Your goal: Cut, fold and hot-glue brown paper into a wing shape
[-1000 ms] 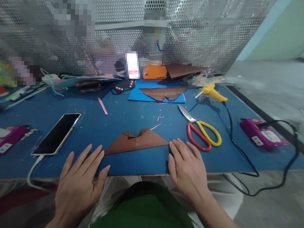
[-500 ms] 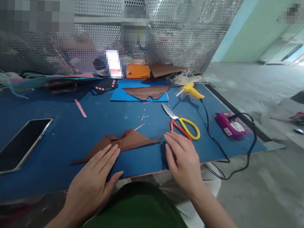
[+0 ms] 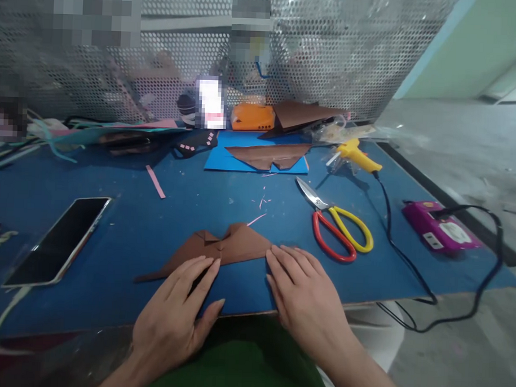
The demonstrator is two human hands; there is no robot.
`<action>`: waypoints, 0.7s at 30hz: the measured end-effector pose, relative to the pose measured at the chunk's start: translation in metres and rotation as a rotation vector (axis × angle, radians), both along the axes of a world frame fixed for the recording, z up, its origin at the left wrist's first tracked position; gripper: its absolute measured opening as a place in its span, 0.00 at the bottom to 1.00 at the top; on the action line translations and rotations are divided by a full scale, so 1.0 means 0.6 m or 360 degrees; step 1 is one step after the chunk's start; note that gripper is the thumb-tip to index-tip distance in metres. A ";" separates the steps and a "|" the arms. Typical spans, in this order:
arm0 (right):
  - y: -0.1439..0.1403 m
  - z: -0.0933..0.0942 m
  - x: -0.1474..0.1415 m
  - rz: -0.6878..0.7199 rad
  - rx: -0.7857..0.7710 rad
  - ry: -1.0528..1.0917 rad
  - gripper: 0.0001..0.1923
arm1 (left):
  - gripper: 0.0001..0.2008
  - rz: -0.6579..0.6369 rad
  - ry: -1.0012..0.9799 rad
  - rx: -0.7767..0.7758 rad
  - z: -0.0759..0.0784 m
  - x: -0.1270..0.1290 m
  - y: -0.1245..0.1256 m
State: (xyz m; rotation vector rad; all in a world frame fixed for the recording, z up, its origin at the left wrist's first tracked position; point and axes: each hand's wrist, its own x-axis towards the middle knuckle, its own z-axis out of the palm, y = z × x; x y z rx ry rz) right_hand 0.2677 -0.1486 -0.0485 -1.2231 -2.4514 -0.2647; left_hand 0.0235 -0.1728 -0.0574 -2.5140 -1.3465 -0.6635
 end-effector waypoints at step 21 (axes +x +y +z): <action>0.053 0.022 -0.078 0.0543 0.0203 -0.0166 0.13 | 0.08 0.0065 -0.0265 -0.0165 0.037 -0.010 0.028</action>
